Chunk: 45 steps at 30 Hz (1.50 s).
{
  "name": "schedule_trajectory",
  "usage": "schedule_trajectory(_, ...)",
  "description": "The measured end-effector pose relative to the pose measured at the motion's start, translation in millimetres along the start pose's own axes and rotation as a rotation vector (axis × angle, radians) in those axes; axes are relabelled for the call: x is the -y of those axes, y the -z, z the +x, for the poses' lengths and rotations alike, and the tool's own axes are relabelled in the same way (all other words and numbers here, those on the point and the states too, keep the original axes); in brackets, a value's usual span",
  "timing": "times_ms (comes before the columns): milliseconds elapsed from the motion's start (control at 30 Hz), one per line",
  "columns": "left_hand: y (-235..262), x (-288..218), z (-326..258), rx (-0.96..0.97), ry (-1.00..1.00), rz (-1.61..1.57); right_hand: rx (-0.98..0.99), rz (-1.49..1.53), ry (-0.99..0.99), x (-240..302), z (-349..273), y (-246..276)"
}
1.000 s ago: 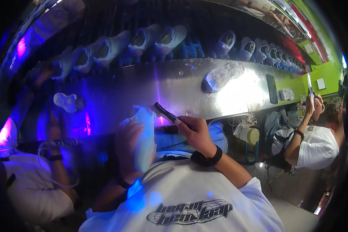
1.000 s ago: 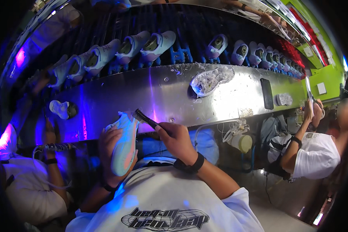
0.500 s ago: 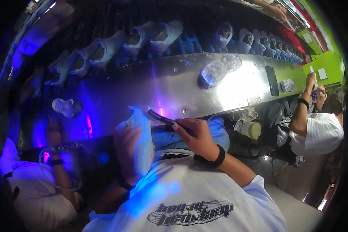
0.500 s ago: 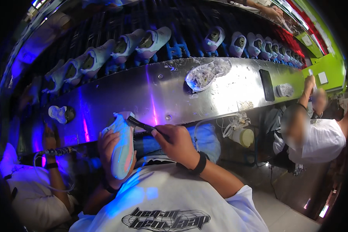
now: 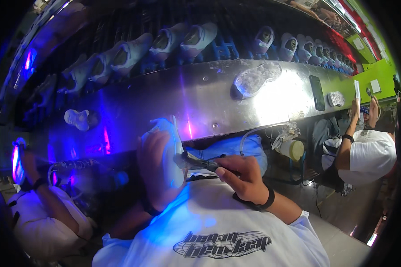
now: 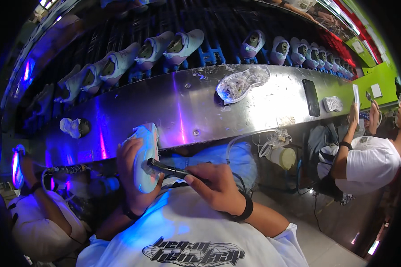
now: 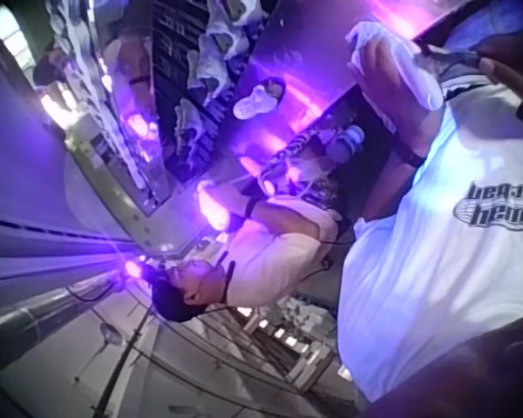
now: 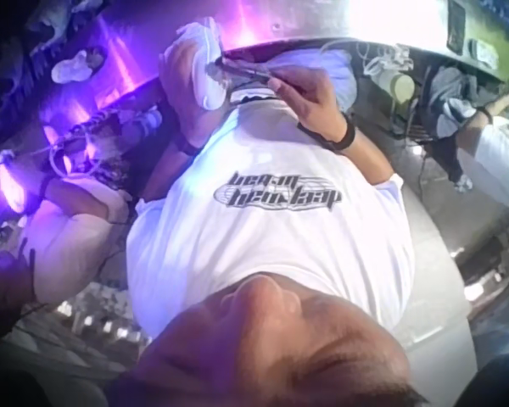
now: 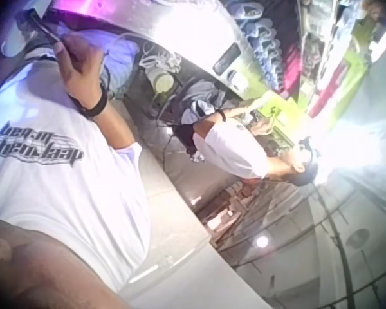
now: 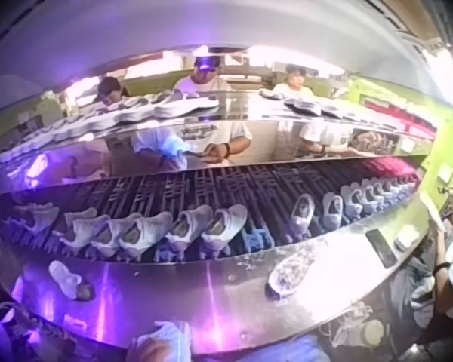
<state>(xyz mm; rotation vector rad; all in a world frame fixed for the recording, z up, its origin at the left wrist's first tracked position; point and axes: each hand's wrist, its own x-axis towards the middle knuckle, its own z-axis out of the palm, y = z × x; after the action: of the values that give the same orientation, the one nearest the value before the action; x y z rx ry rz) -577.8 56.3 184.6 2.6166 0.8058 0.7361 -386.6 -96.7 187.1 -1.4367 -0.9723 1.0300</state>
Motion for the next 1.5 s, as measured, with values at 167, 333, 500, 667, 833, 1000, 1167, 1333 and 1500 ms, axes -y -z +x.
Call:
schedule_trajectory(167,-5,-13,20,-0.047,0.017,0.014,-0.090,-0.086,0.198,9,-4,4)
schedule_trajectory(333,-8,-17,41,0.003,0.026,0.050,-0.200,-0.248,0.232,26,-3,13)
schedule_trajectory(500,-4,-25,62,0.085,0.065,0.073,-0.257,-0.456,0.295,38,10,34)
schedule_trajectory(667,0,-13,79,0.072,-0.002,-0.037,-0.219,-0.548,0.460,38,33,52)
schedule_trajectory(833,2,6,90,0.070,-0.035,-0.090,-0.160,-0.261,0.351,13,58,47)
schedule_trajectory(1000,14,17,102,0.143,-0.036,-0.097,-0.184,-0.091,0.426,-14,81,21)
schedule_trajectory(1167,24,24,113,0.326,0.221,-0.154,-0.214,-0.034,0.421,-33,91,3)
schedule_trajectory(1333,28,40,119,0.402,0.248,-0.163,-0.233,0.053,0.341,-59,89,-12)
schedule_trajectory(1500,32,55,121,0.516,0.263,-0.138,-0.241,-0.007,0.258,-78,80,-20)
